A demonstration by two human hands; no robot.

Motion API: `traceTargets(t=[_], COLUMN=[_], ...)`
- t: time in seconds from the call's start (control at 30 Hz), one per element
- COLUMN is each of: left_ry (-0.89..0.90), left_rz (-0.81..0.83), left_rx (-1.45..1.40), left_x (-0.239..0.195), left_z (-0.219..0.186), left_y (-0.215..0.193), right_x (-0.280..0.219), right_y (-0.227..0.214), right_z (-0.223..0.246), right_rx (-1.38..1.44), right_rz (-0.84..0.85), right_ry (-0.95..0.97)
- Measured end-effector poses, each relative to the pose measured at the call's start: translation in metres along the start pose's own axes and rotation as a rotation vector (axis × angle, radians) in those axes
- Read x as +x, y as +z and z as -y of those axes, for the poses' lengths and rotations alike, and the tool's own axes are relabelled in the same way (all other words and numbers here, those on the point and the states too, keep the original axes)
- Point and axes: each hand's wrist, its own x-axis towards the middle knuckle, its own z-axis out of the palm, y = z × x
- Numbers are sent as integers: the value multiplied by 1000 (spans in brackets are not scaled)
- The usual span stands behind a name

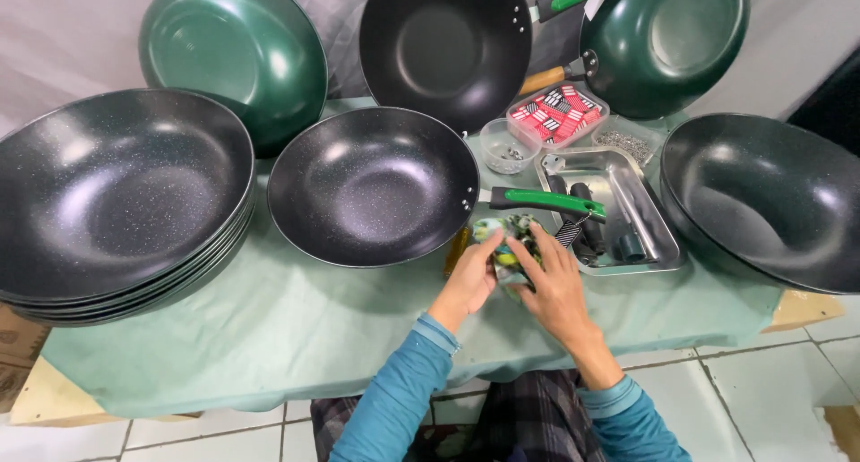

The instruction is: Cleaning and wiping down various woks and their handles using a cloth in a display area.

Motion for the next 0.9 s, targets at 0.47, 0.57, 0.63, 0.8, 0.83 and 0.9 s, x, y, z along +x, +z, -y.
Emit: traceTargets(t=[0.47,0.57,0.63,0.8,0.83,0.9], left_ry=[560,579,571,546,548,582], left_rz=[-331,-303,-270,-175,-173,-145], left_rx=[1698,1567,1470,1285,1284,1248], left_x=[29,44,54,78,85,98], left_z=[42,55,65,88,95,107], left_y=[-75,-79,-72,-37,-33,-24], right_x=[-20,-25,-25,-34,-34,-34], right_y=[-29,-35,-40,-45,-47,-51], right_z=[-19,-28,-33,-50,-51,-51], right_rx=[617,681,733,733,732,728], right_rz=[-219,-335,-410,-620,-621,-621], right_ry=[844,951,1005,968,966,955])
